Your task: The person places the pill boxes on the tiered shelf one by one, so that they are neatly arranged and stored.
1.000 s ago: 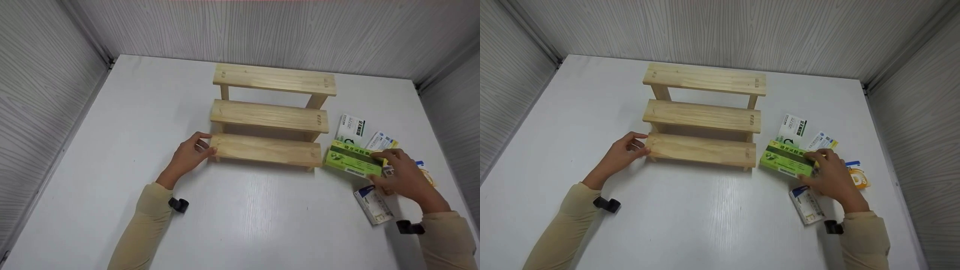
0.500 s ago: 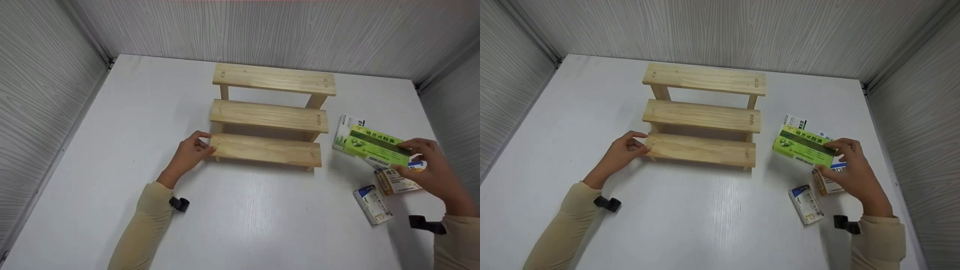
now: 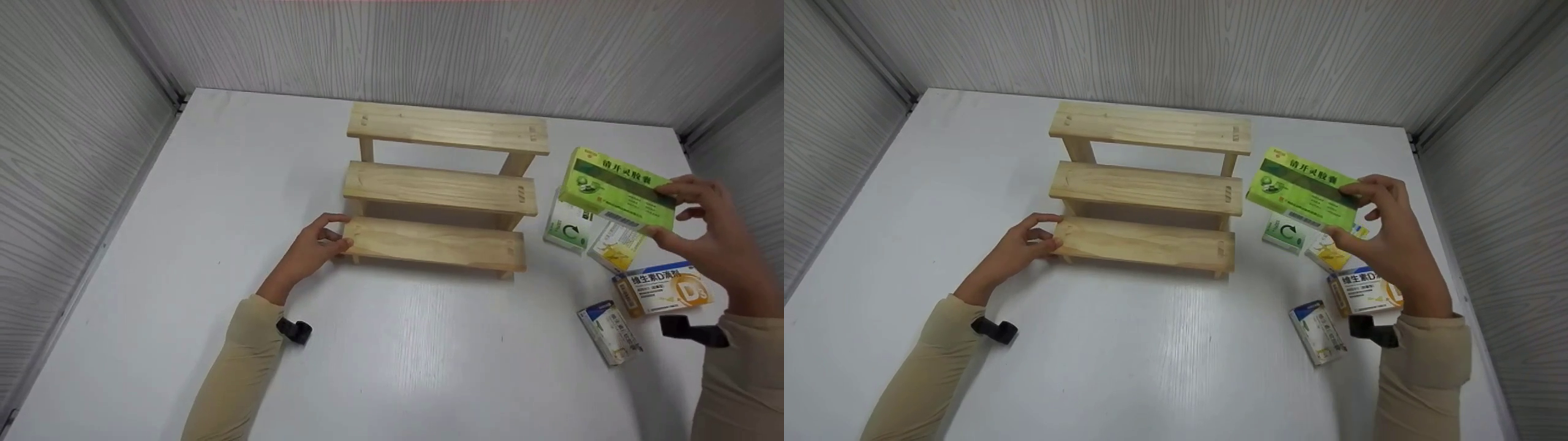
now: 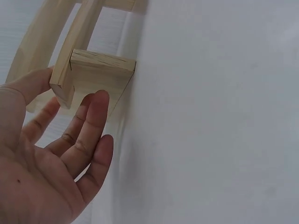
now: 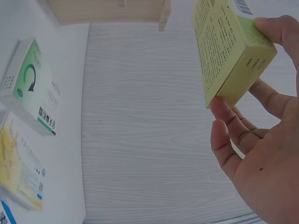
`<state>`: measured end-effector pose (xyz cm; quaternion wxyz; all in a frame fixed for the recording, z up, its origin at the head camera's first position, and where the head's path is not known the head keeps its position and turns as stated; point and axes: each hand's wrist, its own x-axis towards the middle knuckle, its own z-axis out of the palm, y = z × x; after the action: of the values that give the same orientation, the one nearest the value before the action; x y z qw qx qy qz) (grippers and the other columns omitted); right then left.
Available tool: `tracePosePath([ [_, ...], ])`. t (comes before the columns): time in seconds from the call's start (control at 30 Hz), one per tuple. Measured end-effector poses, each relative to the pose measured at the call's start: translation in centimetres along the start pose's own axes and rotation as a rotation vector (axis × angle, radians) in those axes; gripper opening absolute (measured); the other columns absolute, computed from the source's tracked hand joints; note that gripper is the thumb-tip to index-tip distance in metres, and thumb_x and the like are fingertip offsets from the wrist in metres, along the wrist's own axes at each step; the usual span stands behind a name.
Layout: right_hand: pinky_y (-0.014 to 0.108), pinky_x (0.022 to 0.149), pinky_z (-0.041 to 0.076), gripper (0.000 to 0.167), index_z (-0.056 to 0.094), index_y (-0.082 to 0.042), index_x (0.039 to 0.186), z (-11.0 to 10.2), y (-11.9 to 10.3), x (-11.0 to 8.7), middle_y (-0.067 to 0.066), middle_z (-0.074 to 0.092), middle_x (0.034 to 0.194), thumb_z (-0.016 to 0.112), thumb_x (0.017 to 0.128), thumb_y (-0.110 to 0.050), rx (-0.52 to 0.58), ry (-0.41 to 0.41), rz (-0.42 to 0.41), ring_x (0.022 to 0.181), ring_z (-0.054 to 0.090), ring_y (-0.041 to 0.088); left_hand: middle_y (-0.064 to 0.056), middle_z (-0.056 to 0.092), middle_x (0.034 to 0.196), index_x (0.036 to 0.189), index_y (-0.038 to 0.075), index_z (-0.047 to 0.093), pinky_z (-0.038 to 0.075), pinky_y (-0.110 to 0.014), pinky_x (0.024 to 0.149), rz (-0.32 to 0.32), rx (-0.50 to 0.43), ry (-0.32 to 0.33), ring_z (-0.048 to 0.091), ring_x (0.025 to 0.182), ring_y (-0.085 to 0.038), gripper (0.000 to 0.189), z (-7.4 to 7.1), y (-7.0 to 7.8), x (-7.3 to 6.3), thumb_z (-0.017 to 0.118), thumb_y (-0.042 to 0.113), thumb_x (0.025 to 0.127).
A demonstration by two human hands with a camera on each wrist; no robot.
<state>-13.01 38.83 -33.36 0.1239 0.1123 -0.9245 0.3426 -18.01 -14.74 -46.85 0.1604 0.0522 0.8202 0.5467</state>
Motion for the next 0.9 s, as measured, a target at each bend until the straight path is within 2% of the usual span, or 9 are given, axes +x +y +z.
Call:
tracePosePath([
  [0.13, 0.009, 0.082, 0.027, 0.054, 0.049, 0.005, 0.130, 0.2, -1.3, 1.9, -0.025, 0.030, 0.127, 0.068, 0.079, 0.005, 0.005, -0.011, 0.000, 0.109, 0.031, -0.005, -0.014, 0.065, 0.099, 0.139, 0.021, 0.048, 0.052, -0.032, 0.080, -0.006, -0.057, -0.026, 0.067, 0.089, -0.023, 0.051, -0.1, -0.3, 0.2, 0.066, 0.031, 0.092],
  [0.37, 0.008, 0.085, 0.031, 0.054, 0.050, 0.001, 0.133, 1.3, -3.9, 5.4, -0.021, 0.033, 0.129, 0.067, 0.081, 0.004, 0.053, -0.067, -0.054, 0.114, 0.033, -0.003, -0.008, 0.067, 0.096, 0.140, 0.023, 0.045, 0.045, -0.032, 0.088, -0.010, -0.072, -0.074, 0.062, 0.093, -0.020, 0.051, -0.5, -0.4, 0.1, 0.063, 0.025, 0.093],
  [0.5, 0.011, 0.085, 0.033, 0.052, 0.052, -0.001, 0.132, 2.3, -5.2, 7.0, -0.005, 0.039, 0.134, 0.070, 0.083, -0.003, 0.034, -0.113, -0.052, 0.109, 0.037, -0.003, -0.006, 0.066, 0.096, 0.141, 0.024, 0.044, 0.044, -0.031, 0.084, -0.034, -0.068, -0.081, 0.059, 0.092, -0.019, 0.051, -0.8, -0.5, 0.0, 0.062, 0.023, 0.093],
  [0.63, 0.017, 0.088, 0.032, 0.052, 0.051, -0.004, 0.133, 3.4, -6.4, 8.6, 0.011, 0.036, 0.139, 0.070, 0.086, -0.010, 0.011, -0.161, -0.029, 0.105, 0.038, -0.002, -0.009, 0.066, 0.097, 0.141, 0.025, 0.043, 0.042, -0.031, 0.082, -0.045, -0.070, -0.073, 0.057, 0.091, -0.020, 0.050, -0.7, -0.8, 0.0, 0.061, 0.024, 0.093],
  [0.9, 0.028, 0.093, 0.031, 0.050, 0.051, -0.006, 0.132, 5.5, -8.9, 11.3, 0.011, 0.036, 0.139, 0.068, 0.086, -0.011, 0.045, -0.164, -0.021, 0.111, 0.040, 0.013, -0.012, 0.067, 0.098, 0.142, 0.025, 0.042, 0.041, -0.031, 0.085, -0.045, -0.078, -0.063, 0.056, 0.093, -0.020, 0.051, -0.3, -0.8, 0.0, 0.058, 0.021, 0.094],
])
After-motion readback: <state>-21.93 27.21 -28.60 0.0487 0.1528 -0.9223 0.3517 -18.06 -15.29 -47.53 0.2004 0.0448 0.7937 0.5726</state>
